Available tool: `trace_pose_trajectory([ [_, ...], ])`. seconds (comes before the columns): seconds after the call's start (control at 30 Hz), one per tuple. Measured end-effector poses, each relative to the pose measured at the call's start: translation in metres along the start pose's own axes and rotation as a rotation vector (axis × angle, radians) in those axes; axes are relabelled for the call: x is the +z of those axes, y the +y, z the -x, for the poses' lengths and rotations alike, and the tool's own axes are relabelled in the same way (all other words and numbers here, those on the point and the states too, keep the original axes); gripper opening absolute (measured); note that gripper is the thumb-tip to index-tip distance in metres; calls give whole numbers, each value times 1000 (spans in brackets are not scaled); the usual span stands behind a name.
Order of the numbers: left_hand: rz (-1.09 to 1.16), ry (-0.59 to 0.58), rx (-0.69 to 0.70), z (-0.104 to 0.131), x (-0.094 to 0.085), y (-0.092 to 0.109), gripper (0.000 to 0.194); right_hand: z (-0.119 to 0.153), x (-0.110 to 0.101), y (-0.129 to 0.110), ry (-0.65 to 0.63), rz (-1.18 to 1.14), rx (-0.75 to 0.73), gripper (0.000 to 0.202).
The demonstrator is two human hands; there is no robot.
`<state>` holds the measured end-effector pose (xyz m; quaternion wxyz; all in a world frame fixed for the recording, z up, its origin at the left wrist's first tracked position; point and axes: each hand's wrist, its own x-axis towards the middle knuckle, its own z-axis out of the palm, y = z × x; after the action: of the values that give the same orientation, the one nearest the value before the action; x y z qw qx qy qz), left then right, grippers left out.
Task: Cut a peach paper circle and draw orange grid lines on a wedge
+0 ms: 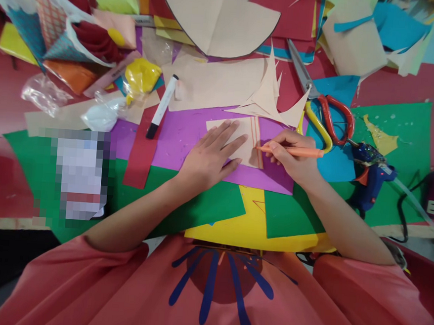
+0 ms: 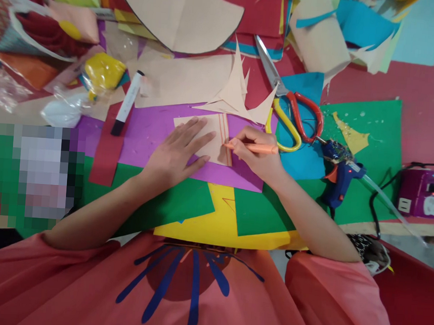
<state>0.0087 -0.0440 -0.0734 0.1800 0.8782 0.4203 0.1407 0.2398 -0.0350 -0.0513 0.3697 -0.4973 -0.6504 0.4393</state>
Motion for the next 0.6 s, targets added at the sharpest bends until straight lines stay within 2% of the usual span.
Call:
trace_pose_trajectory([
  [0.3, -2, 27, 16, 0, 2, -1, 47, -2, 0, 0, -34, 53, -25, 22],
  [0.6, 11, 6, -2, 0, 2, -1, 47, -4, -1, -2, -76, -10, -9, 18],
])
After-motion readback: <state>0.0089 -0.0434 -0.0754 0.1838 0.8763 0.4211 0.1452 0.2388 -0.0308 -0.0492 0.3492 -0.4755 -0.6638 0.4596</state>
